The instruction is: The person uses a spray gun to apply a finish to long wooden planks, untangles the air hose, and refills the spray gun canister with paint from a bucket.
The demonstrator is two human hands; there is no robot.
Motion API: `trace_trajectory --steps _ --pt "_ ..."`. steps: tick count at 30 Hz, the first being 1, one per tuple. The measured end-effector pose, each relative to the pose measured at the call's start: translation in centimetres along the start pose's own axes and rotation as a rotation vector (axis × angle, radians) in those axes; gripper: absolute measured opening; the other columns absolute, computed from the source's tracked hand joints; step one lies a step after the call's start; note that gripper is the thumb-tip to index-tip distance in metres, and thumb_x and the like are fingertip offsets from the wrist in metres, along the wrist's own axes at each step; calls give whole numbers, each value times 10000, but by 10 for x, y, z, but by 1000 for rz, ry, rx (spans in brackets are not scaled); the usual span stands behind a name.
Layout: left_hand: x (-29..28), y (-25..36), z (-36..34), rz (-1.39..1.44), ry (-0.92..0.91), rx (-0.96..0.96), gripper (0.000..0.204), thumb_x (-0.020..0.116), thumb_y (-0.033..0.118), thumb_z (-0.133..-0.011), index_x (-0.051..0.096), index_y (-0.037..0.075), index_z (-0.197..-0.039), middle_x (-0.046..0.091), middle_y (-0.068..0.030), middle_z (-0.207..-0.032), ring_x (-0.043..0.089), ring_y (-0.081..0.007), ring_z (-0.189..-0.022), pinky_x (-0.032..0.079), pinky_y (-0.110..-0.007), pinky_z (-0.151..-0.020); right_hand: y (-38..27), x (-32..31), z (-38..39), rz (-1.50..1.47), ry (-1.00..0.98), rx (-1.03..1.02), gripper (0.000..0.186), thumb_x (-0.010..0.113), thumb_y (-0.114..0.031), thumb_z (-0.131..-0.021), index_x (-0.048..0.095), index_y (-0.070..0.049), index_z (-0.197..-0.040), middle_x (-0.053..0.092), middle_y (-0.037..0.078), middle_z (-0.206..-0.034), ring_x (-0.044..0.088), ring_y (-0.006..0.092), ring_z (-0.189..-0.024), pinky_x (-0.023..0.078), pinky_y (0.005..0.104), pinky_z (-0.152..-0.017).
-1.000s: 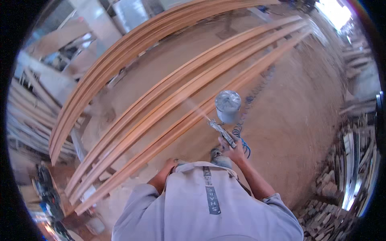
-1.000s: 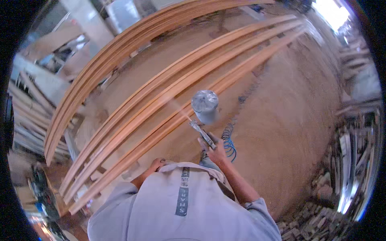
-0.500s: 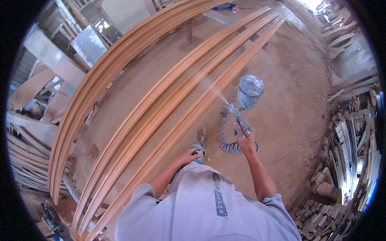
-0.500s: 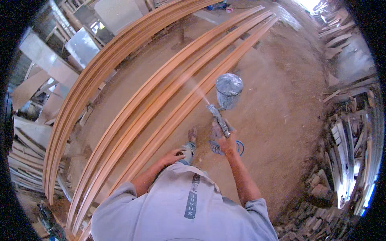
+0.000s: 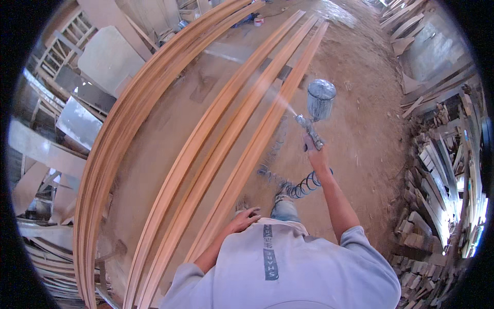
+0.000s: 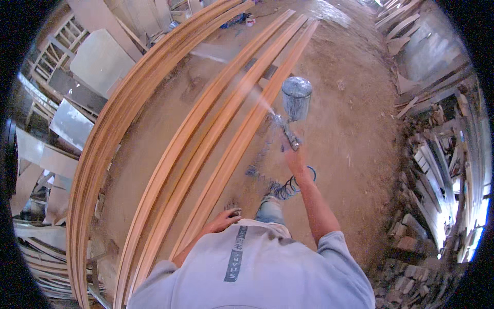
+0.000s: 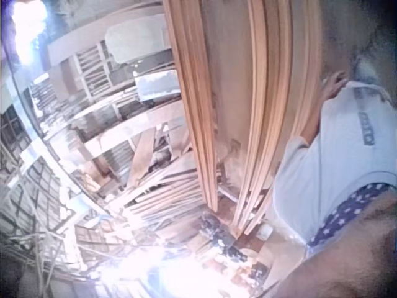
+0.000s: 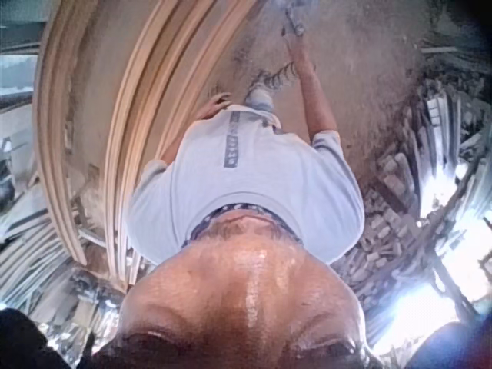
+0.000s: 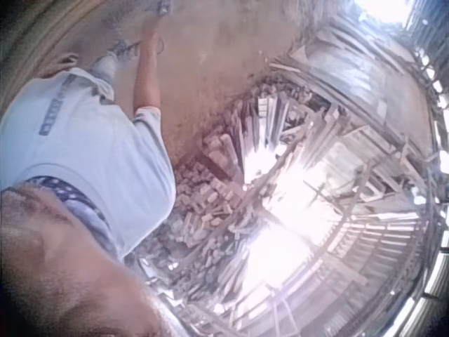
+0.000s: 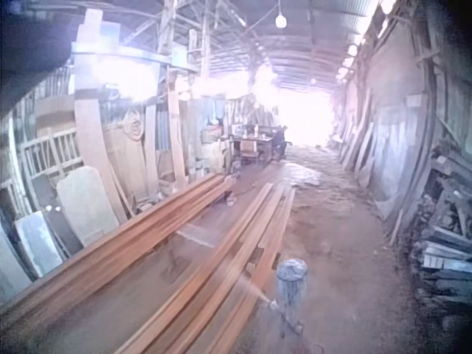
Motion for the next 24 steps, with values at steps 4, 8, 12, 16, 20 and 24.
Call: trace_trajectory --steps 4,8,12,16,20,24 --pt "-4 -68 8 -76 187 9 482 576 335 -896 535 36 -1272 636 -148 -1125 609 -236 -1004 471 -338 -862 29 -4 -6 57 17 -2 237 587 -227 -893 588 -30 -763 500 -14 -622 458 76 -587 369 280 -526" --pt "-51 -120 -36 -216 386 -149 425 576 335 -879 621 13 -1153 663 -170 -1054 630 -256 -970 476 -349 -852 76 2 -48 64 90 -48 241 602 -223 -896 582 -16 -776 494 -23 -625 450 86 -589 363 285 -527" --pt "-107 -193 -134 -131 724 -29 411 587 350 -861 664 0 -1063 672 -202 -991 645 -301 -911 483 -376 -828 152 17 -135 -100 165 -112 261 598 -239 -892 577 -21 -750 486 -8 -608 458 108 -585 367 304 -531" --pt "-86 -269 -180 -189 872 -131 397 590 336 -860 662 1 -1061 672 -198 -986 643 -298 -900 482 -391 -816 251 -10 -196 168 217 -64 357 580 -346 -886 588 -25 -729 528 17 -620 487 107 -596 386 307 -537" --pt "-68 -295 -220 -183 896 -196 402 595 338 -857 660 -5 -1057 671 -192 -990 641 -292 -909 482 -387 -822 279 -27 -280 171 249 -73 362 589 -354 -876 592 -11 -759 543 28 -623 499 120 -599 403 322 -556" --pt "-60 -295 -250 -174 891 -267 408 599 341 -855 658 -11 -1054 670 -186 -993 638 -286 -918 482 -383 -828 304 -39 -353 166 277 -137 350 593 -341 -871 619 6 -831 562 40 -639 520 129 -607 421 323 -573"
Point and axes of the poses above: each hand's wrist, its own z-axis away from the middle knuckle, its own x-axis out of the palm, y = z × x, the point moved 1 cm from there along -z, towards the middle knuckle
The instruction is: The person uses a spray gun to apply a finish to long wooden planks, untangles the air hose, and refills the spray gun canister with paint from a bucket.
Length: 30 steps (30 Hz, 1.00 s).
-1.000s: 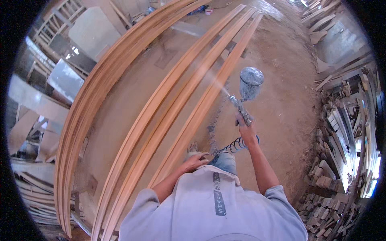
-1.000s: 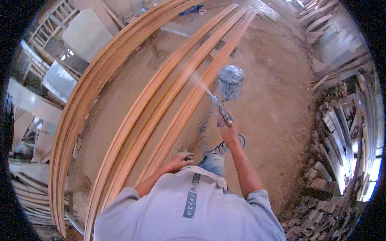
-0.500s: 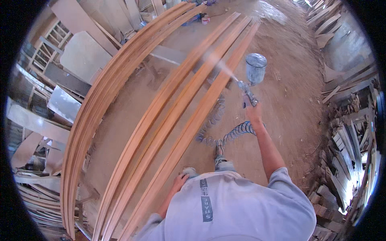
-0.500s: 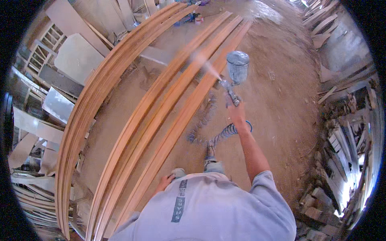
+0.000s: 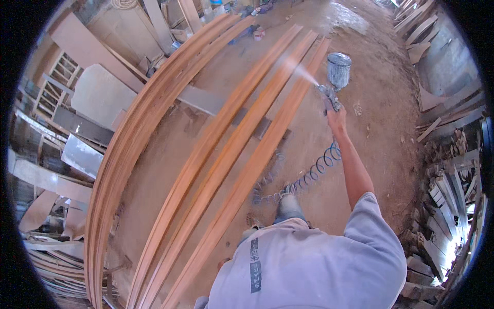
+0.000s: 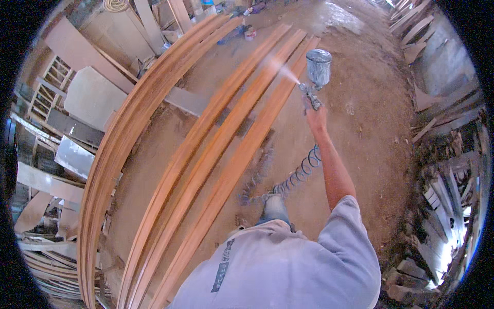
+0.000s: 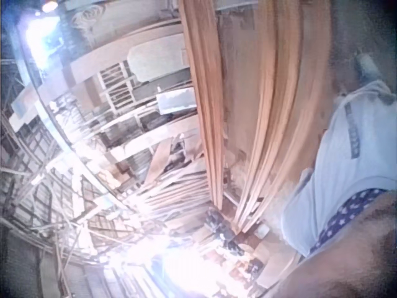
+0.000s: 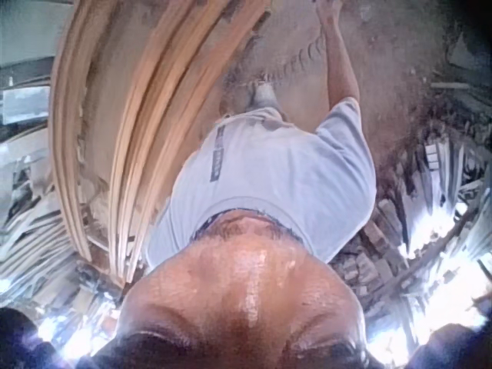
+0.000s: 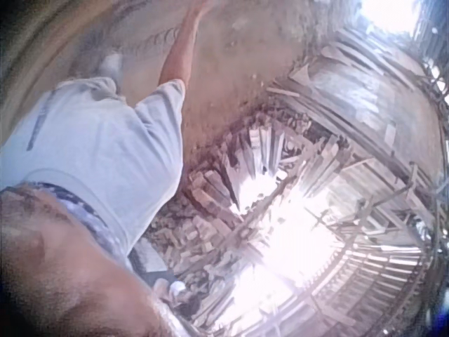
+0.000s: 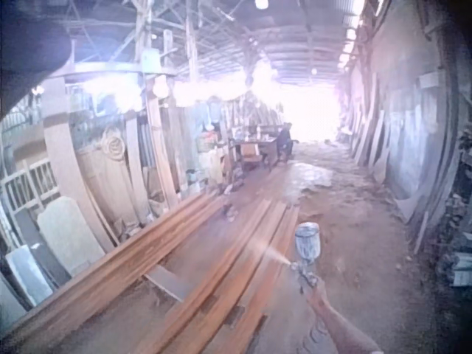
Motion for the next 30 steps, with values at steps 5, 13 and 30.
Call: trace_trajectory --steps 5,13,30 --pt "41 52 -25 8 6 -13 416 605 344 -851 655 -19 -1049 668 -179 -997 635 -279 -930 482 -378 -836 28 11 -97 -41 42 -9 364 613 -352 -860 644 8 -895 576 63 -651 530 126 -614 438 326 -589" --pt "70 177 -28 172 -5 -148 440 619 342 -840 634 -19 -1090 666 -176 -1008 647 -268 -906 493 -359 -835 50 39 -283 40 35 88 482 622 -449 -827 626 26 -744 578 66 -616 540 155 -604 429 350 -570" --pt "98 220 31 43 17 -277 495 617 433 -833 640 52 -1147 682 -174 -1010 644 -269 -971 487 -353 -833 95 117 -391 -67 28 80 371 648 -359 -848 660 12 -864 601 27 -662 521 100 -614 435 302 -573"
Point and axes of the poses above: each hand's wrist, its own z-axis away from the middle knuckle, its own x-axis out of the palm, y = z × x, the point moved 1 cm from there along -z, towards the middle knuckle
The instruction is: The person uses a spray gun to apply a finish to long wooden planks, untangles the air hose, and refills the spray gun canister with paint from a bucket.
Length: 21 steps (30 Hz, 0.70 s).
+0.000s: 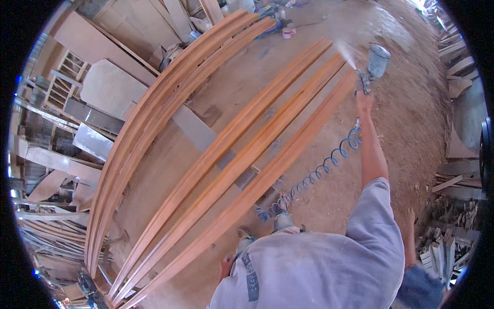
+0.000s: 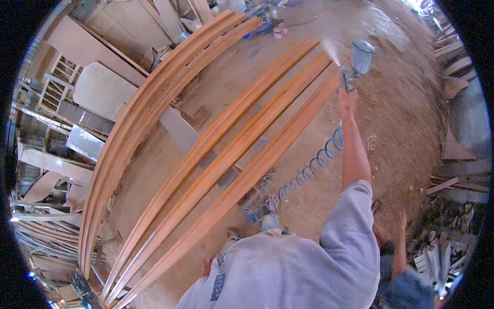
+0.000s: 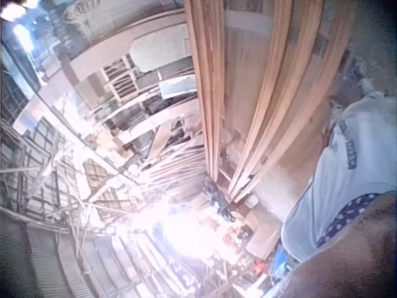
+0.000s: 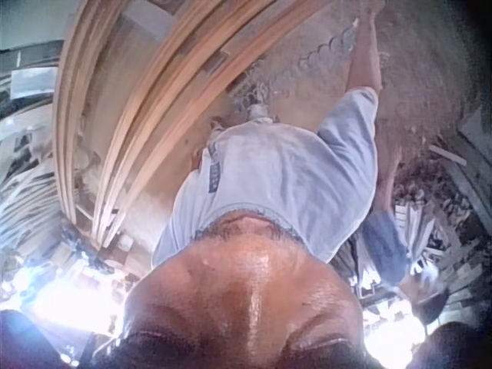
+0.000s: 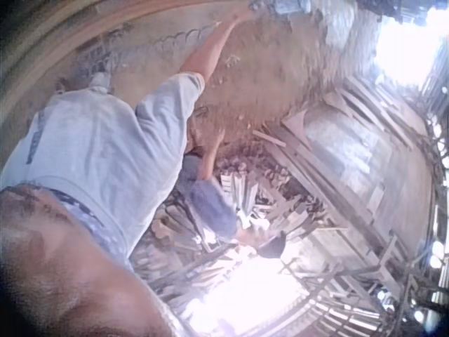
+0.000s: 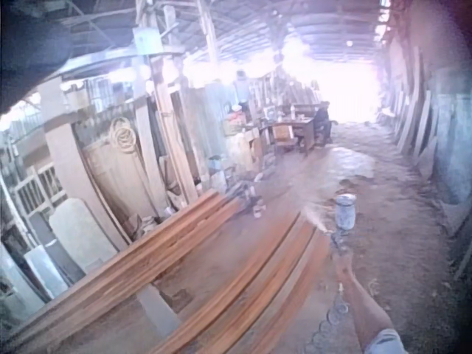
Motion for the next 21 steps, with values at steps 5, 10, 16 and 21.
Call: trace_trajectory --steps 5,10,16,21 --pt "12 -27 22 90 86 84 532 611 452 -836 626 20 -1147 670 -195 -1010 636 -277 -956 475 -362 -842 -21 2 80 36 -253 -24 406 627 -398 -854 646 5 -807 560 18 -622 499 107 -599 418 309 -563" --pt "19 -55 38 320 36 -248 511 636 404 -836 618 -6 -1140 664 -198 -1003 629 -246 -938 470 -352 -834 -47 -19 201 139 -442 1 427 625 -420 -850 643 2 -792 493 12 -577 467 102 -560 393 321 -518" --pt "-6 -135 100 555 253 -73 411 620 311 -867 618 2 -1138 676 -113 -957 611 -175 -856 472 -319 -768 -97 -36 374 23 -692 -28 394 633 -397 -857 641 -9 -792 504 4 -559 459 86 -546 376 318 -490" --pt "15 -264 212 873 400 -257 382 630 258 -859 612 10 -1149 656 -62 -867 590 -133 -760 473 -279 -699 -130 -46 512 8 -937 -5 338 636 -355 -868 629 -35 -761 497 -23 -568 449 69 -537 357 298 -476"
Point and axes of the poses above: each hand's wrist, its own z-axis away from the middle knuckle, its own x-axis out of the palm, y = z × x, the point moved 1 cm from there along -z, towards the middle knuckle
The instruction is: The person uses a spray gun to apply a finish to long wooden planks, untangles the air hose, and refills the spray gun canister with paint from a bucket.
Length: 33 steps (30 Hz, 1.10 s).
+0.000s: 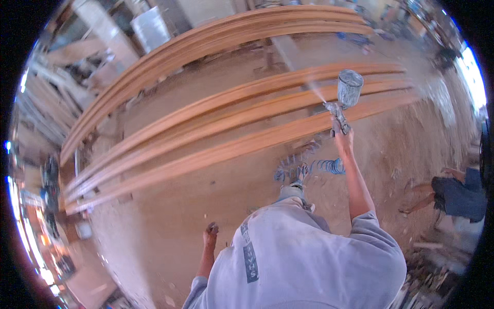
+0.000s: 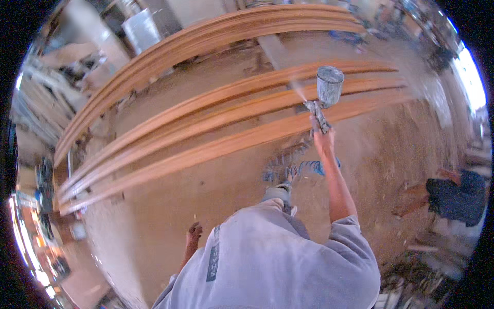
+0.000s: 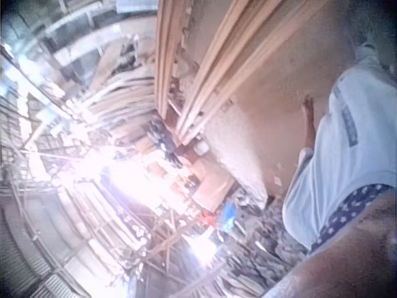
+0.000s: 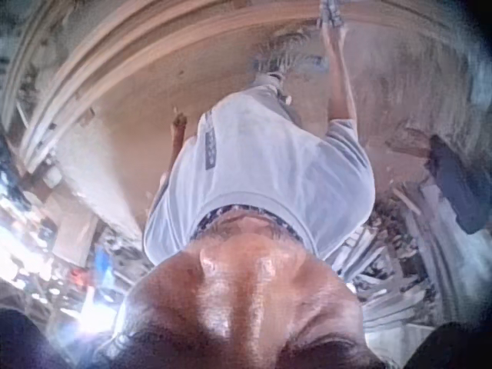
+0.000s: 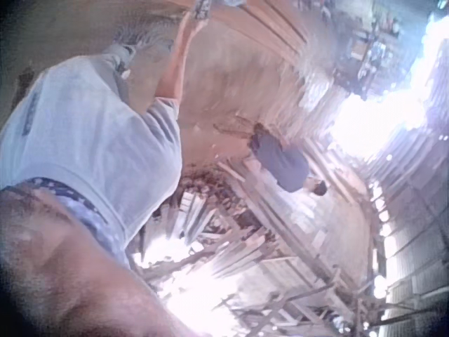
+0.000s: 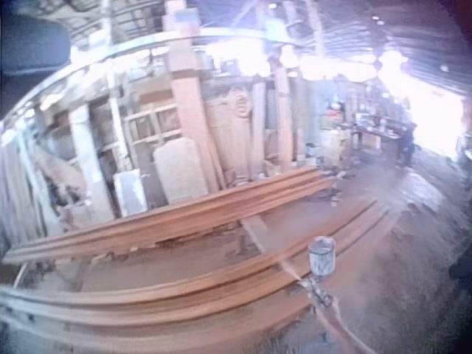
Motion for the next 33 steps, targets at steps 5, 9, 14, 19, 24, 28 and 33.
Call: trace_trajectory --steps 5,9,14,19,24,28,33 --pt "-109 -136 89 105 269 -250 405 660 237 -838 608 10 -1169 647 -66 -830 590 -123 -732 476 -261 -651 -52 112 89 -82 -270 67 313 638 -345 -867 612 -64 -731 489 -29 -571 429 63 -519 330 271 -469" --pt "-100 -149 150 128 380 -317 415 662 240 -840 605 16 -1185 650 -76 -856 601 -131 -733 478 -260 -638 -99 191 136 -97 -534 92 308 623 -334 -879 601 -71 -720 495 -36 -589 426 64 -532 327 261 -489" --pt "-2 -120 160 360 404 -352 437 647 242 -850 578 27 -1224 651 -79 -910 608 -146 -789 472 -272 -654 -112 270 145 -170 -772 -23 311 625 -335 -878 595 -66 -725 501 -35 -606 433 63 -563 339 267 -503" --pt "50 -80 177 489 459 -278 491 616 296 -868 529 47 -1282 646 -88 -958 609 -169 -834 466 -296 -701 -131 331 179 -181 -976 -88 254 624 -296 -882 634 -49 -823 504 -40 -652 434 56 -620 355 259 -534" --pt "61 -106 197 528 518 -293 478 631 275 -867 529 49 -1276 649 -82 -952 615 -163 -842 467 -299 -698 -164 376 214 -322 -1102 -91 266 631 -312 -878 664 -50 -848 523 -51 -647 451 49 -601 363 263 -526" --pt "75 -105 196 525 519 -321 476 628 278 -876 524 48 -1279 652 -73 -940 613 -158 -834 465 -299 -690 -161 385 198 -360 -1058 -67 283 641 -332 -871 664 -53 -827 501 -58 -614 439 54 -564 358 273 -509" --pt "50 -113 189 497 496 -244 482 629 273 -873 519 41 -1281 651 -60 -922 605 -147 -807 461 -281 -664 -116 364 147 -336 -875 -132 330 658 -368 -855 642 -52 -764 485 -53 -566 429 61 -528 353 275 -487"
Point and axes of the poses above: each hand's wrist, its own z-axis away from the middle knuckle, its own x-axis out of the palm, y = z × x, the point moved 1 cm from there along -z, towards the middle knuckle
